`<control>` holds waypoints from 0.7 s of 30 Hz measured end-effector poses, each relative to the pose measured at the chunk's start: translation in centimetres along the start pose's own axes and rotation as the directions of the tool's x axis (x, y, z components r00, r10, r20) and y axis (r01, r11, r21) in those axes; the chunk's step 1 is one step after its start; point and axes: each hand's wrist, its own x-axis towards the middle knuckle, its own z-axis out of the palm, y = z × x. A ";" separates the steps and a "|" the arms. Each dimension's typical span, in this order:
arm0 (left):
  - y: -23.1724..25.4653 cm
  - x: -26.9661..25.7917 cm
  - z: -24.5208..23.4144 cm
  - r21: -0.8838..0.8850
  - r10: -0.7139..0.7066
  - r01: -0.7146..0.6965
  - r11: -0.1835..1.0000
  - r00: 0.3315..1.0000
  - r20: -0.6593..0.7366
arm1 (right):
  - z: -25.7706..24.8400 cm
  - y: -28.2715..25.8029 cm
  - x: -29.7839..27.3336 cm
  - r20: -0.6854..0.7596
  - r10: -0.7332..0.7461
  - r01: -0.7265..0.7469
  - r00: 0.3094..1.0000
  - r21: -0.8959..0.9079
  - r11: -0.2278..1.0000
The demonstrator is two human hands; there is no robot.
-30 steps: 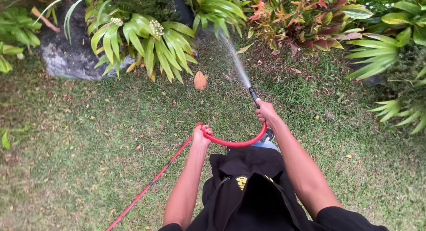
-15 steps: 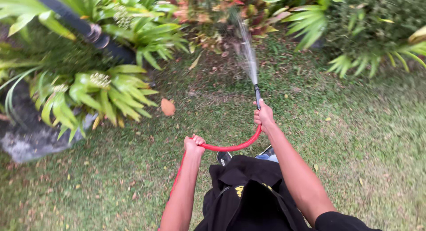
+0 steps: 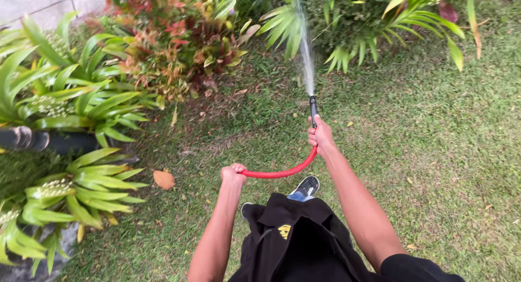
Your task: The person waters several plants in a garden using a hose with a spray nozzle, moving along the flowerbed to cover different sections.
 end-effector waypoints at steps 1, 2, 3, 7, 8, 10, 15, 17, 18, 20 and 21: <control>-1.4 0.2 1.1 0.008 -0.003 0.003 1.000 1.000 0.005 | -1.2 -1.1 0.5 -0.004 -0.007 0.007 1.000 0.007 1.000; -2.9 0.3 2.2 0.003 0.000 0.000 1.000 1.000 -0.003 | -2.3 -2.3 1.0 -0.026 -0.013 0.014 1.000 0.012 1.000; -4.2 0.6 3.4 -0.003 0.003 -0.003 1.000 1.000 -0.011 | -3.3 -3.5 1.6 -0.048 -0.020 0.021 0.999 0.017 1.000; -9.2 1.7 7.1 -0.010 -0.051 0.050 0.999 0.995 -0.087 | -7.4 -7.7 3.8 -0.044 -0.042 0.045 0.998 0.069 0.997; -10.2 1.9 7.7 -0.023 -0.054 0.052 0.998 0.995 -0.088 | -8.2 -8.5 4.1 -0.061 -0.056 0.060 0.997 0.055 0.997; -11.8 2.5 9.6 -0.030 -0.061 0.059 0.998 0.994 -0.090 | -9.6 -10.2 4.8 -0.086 -0.072 0.077 0.994 0.045 0.996; -14.2 5.0 16.8 0.000 -0.057 0.057 0.998 0.988 -0.141 | -11.0 -14.9 7.4 -0.110 -0.060 0.072 0.992 0.116 0.991; -14.5 6.1 19.5 0.014 -0.064 0.067 0.998 0.987 -0.147 | -10.9 -16.6 9.1 -0.104 -0.077 0.090 0.992 0.126 0.988; -14.8 6.6 20.8 0.021 -0.073 0.077 0.997 0.985 -0.157 | -10.8 -17.6 9.9 -0.096 -0.090 0.102 0.991 0.129 0.986; -15.4 7.6 23.2 0.045 -0.091 0.099 0.994 0.984 -0.154 | -10.4 -19.3 11.8 -0.114 -0.086 0.100 0.990 0.122 0.988; -15.6 8.1 24.4 0.060 -0.108 0.118 0.991 0.982 -0.155 | -10.1 -20.2 12.9 -0.127 -0.076 0.090 0.989 0.106 0.990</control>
